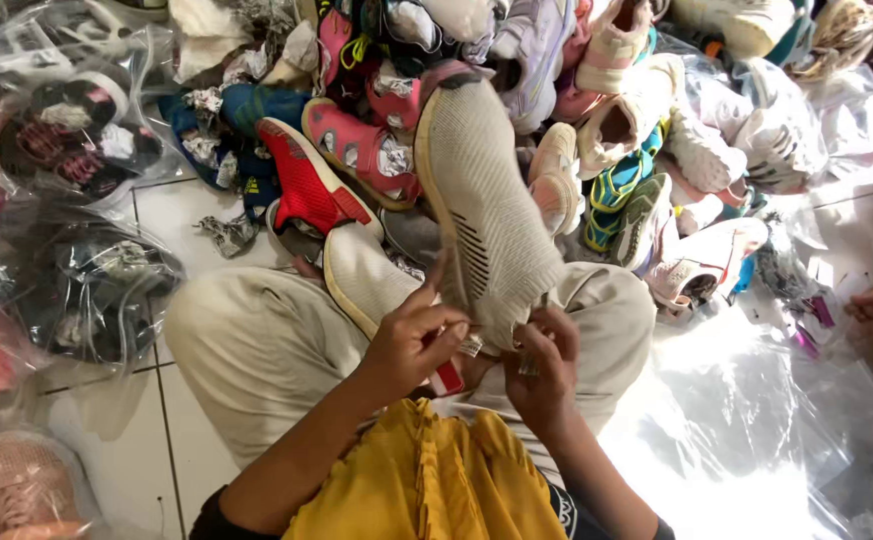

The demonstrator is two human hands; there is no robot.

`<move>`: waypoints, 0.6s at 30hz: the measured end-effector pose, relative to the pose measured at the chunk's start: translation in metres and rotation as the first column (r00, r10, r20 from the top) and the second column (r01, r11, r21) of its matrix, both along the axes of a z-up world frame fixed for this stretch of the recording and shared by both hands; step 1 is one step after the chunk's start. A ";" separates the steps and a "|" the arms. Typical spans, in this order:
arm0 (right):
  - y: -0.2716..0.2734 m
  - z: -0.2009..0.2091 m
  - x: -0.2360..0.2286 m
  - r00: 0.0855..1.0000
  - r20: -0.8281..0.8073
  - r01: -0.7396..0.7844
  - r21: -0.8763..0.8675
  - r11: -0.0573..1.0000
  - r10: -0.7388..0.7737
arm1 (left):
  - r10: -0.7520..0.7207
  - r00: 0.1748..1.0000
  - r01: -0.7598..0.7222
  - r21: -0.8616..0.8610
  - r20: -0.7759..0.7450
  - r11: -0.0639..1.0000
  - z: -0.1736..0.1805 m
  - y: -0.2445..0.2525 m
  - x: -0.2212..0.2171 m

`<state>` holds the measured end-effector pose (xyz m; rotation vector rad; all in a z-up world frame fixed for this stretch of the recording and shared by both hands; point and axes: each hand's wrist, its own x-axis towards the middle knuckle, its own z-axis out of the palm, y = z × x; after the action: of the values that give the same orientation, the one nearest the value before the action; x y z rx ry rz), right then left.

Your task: The person sits on the floor and stuffs a white sneaker with crumpled paper to maintain its shape. They then attach a red tag to the shoe and place it into a clear plastic bag. The person repeats the process with a second white sneaker, stuffing it and placing it in the same bag.

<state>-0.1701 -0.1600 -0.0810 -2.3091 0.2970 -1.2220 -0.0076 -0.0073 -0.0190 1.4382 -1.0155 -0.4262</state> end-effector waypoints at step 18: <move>-0.040 -0.041 0.037 0.996 -0.078 0.039 -0.140 0.989 -0.050 | 0.229 0.973 -0.229 0.071 -0.001 0.971 -0.076 -0.023 0.041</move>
<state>-0.1328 -0.2003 -0.1223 -2.4874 0.3028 -1.2068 0.0335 -0.0301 -0.0954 1.5949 -0.8222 -0.3016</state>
